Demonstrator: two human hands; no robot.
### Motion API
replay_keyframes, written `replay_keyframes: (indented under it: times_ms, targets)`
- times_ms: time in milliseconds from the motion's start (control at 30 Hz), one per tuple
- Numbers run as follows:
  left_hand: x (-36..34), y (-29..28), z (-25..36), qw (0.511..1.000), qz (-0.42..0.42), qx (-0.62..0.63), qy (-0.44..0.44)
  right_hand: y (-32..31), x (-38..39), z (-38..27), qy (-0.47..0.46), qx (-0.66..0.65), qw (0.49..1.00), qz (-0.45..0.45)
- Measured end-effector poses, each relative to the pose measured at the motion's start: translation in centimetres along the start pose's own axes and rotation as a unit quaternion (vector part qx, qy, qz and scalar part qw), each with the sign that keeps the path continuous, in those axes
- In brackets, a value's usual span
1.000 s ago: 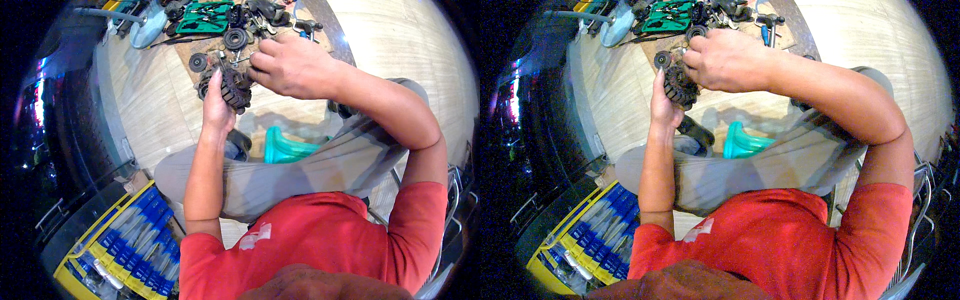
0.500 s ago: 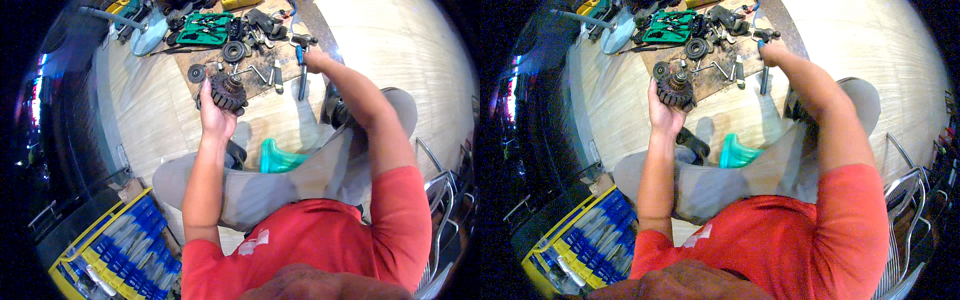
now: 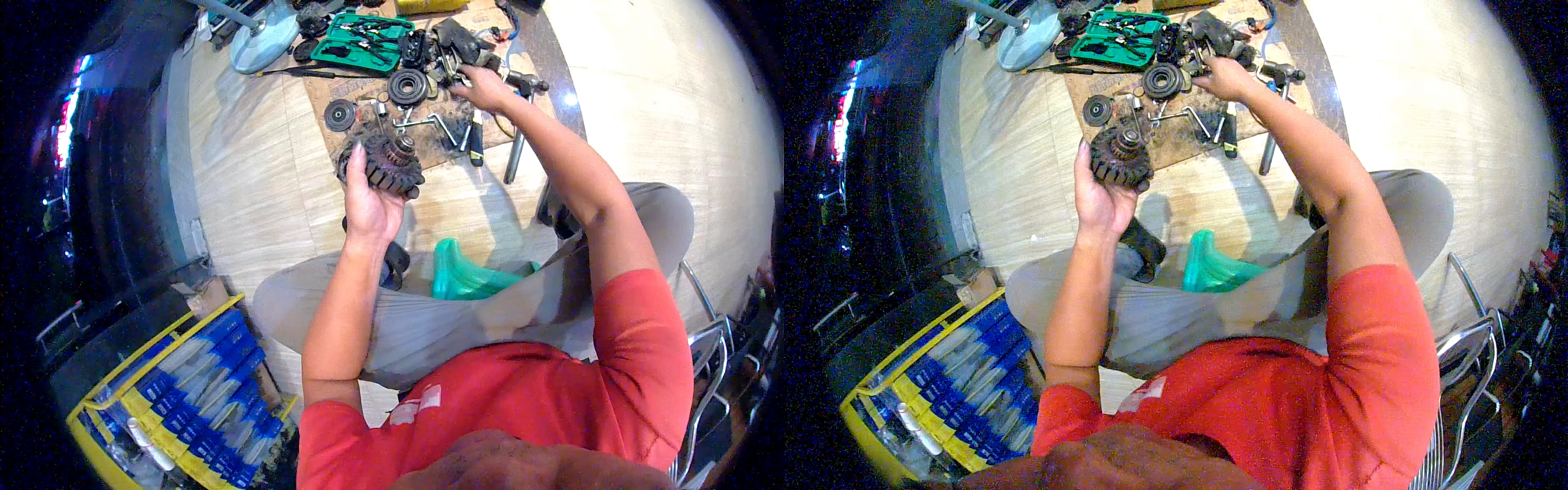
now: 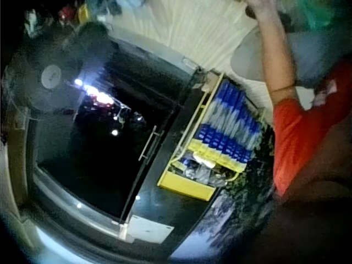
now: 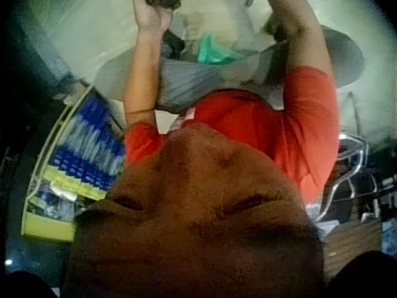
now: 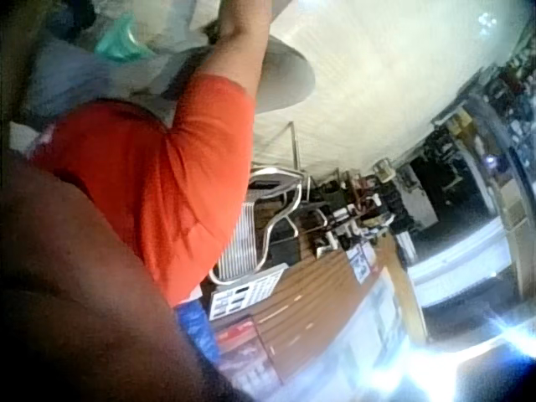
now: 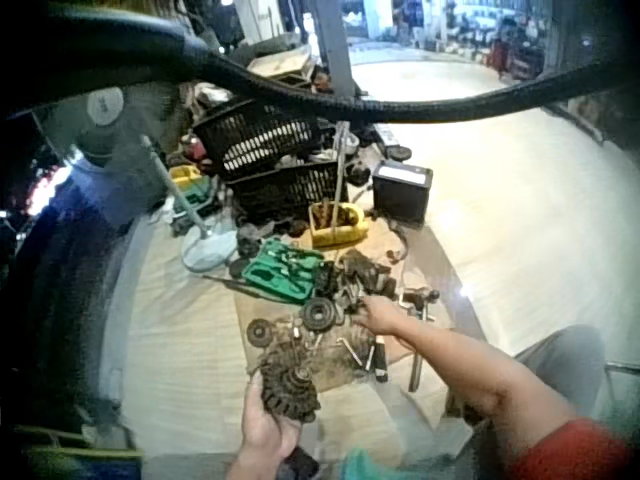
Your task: The person assembles a mechanical component with copper windings by hand, fitting internal parts together.
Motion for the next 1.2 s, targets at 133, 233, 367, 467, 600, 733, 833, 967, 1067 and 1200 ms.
replay_keyframes:
  times_ms: [133, 233, 367, 467, 600, 733, 833, 967, 1067, 1200]
  targets:
    - [1.7, 0.0, 0.8, 1.0, 0.017, 0.01, 0.024, -5.0, -1.1, -15.5, -0.157, -0.109, 0.981, -0.043]
    - [2.0, 1.4, 0.9, 0.999, 0.029, 0.02, 0.034, -9.6, 2.7, -23.2, -0.203, -0.067, 0.97, -0.117]
    - [1.8, 2.0, 0.5, 0.998, 0.008, 0.013, 0.066, -10.7, 9.7, -27.7, -0.25, 0.009, 0.946, -0.205]
    - [2.2, 2.3, 0.5, 0.997, -0.025, -0.01, 0.079, -10.0, 12.8, -27.3, -0.228, 0.046, 0.963, -0.136]
    - [1.9, 1.6, -0.3, 0.996, -0.023, -0.027, 0.081, -8.8, 13.1, -26.8, -0.233, 0.036, 0.966, -0.11]
    - [1.9, 1.2, -0.2, 0.994, 0.004, -0.069, 0.089, -8.0, 13.0, -26.2, -0.241, 0.029, 0.965, -0.103]
    - [1.8, 1.2, -0.4, 0.991, 0.011, -0.101, 0.083, -7.9, 12.7, -25.9, -0.233, 0.033, 0.965, -0.111]
    - [1.8, 1.7, -0.2, 0.991, 0.02, -0.1, 0.089, -7.7, 12.4, -25.7, -0.242, 0.043, 0.962, -0.122]
    - [1.6, 1.3, -0.6, 0.991, 0.023, -0.114, 0.073, -7.5, 12.4, -25.5, -0.238, 0.062, 0.961, -0.128]
    - [1.8, 1.0, -0.4, 0.989, 0.019, -0.13, 0.06, -7.9, 12.5, -25.8, -0.258, 0.066, 0.955, -0.131]
Point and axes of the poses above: each hand's wrist, its own x-axis away from the middle knuckle, its own y-axis out of the palm, z = x × y, the point moved 5 cm from there along -x, towards the middle knuckle, and after that the axes turned 10 degrees about -x, right-handed, at the moved point
